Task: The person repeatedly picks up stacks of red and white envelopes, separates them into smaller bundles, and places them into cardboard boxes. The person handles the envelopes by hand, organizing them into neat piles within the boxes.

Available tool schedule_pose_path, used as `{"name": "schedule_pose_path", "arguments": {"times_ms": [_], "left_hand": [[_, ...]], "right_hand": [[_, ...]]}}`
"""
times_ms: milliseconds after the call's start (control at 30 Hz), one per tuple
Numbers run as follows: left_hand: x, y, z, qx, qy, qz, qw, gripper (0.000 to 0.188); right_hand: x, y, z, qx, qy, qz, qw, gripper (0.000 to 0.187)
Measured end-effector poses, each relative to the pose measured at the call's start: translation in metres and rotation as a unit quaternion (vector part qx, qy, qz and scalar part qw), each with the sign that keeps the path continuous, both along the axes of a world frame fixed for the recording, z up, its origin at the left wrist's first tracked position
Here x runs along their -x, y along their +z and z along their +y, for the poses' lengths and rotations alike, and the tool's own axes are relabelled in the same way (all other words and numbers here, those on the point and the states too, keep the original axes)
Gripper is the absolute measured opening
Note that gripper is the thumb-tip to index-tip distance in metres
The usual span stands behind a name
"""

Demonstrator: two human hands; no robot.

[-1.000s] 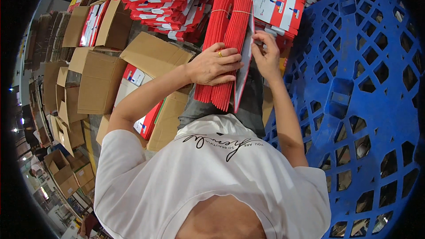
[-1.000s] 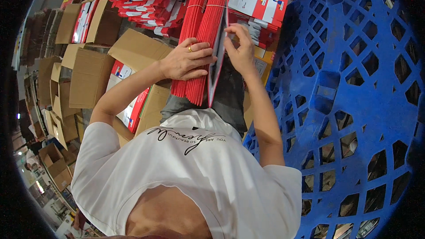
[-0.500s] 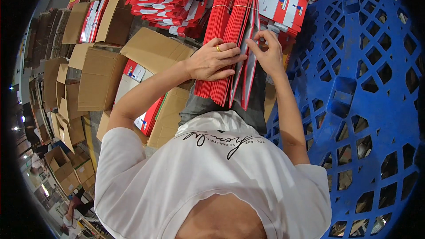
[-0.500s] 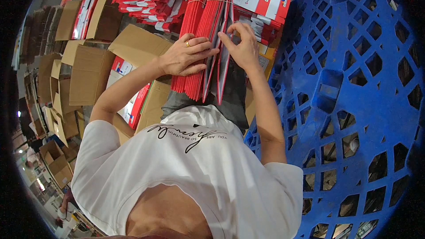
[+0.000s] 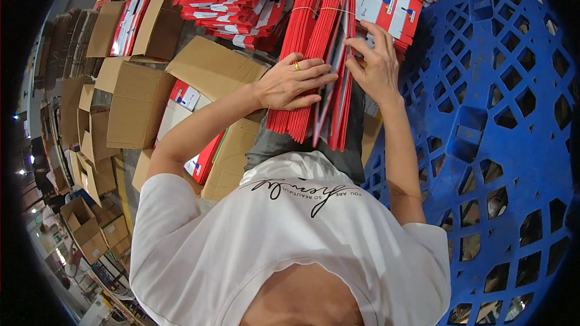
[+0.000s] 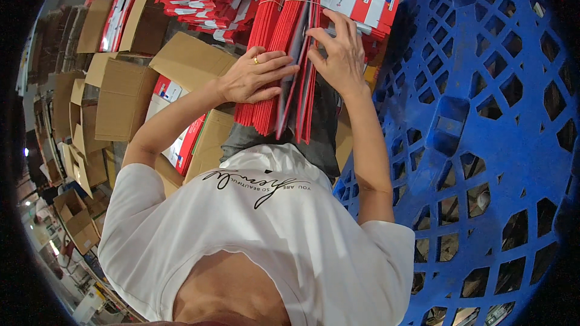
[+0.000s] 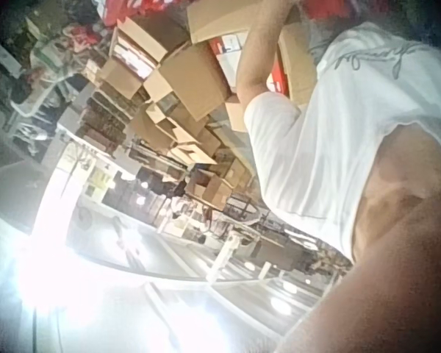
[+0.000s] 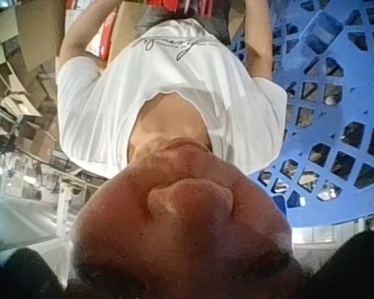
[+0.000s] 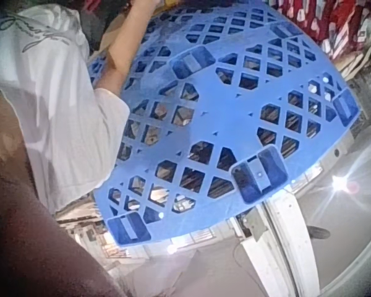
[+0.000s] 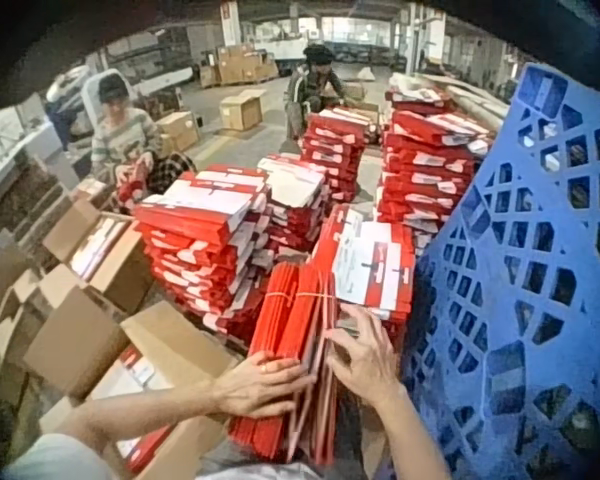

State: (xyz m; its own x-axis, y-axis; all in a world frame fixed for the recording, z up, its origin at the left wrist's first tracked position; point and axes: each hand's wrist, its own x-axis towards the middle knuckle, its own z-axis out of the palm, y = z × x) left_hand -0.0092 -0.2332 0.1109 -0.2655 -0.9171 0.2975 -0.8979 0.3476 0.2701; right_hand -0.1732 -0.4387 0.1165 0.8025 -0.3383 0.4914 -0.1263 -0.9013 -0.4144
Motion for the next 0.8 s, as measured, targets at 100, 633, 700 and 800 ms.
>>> {"name": "schedule_pose_path", "arguments": {"times_ms": [100,633,700,800], "left_hand": [[-0.001,-0.006,0.004,-0.001,0.012,0.024,1.0,0.057],[-0.004,-0.003,-0.001,0.044,0.002,0.036,0.998,0.052],[-0.006,-0.005,0.0,0.038,0.007,0.041,0.998,0.053],[-0.006,-0.007,0.0,0.04,0.007,0.051,0.998,0.053]], "right_hand": [[-0.002,-0.003,0.003,0.026,-0.025,-0.026,0.999,0.025],[-0.005,-0.018,0.008,-0.073,-0.031,-0.034,0.996,0.039],[-0.002,-0.015,0.007,-0.093,-0.026,-0.023,0.995,0.038],[0.002,0.001,0.007,-0.15,-0.031,-0.02,0.988,0.046]]}}
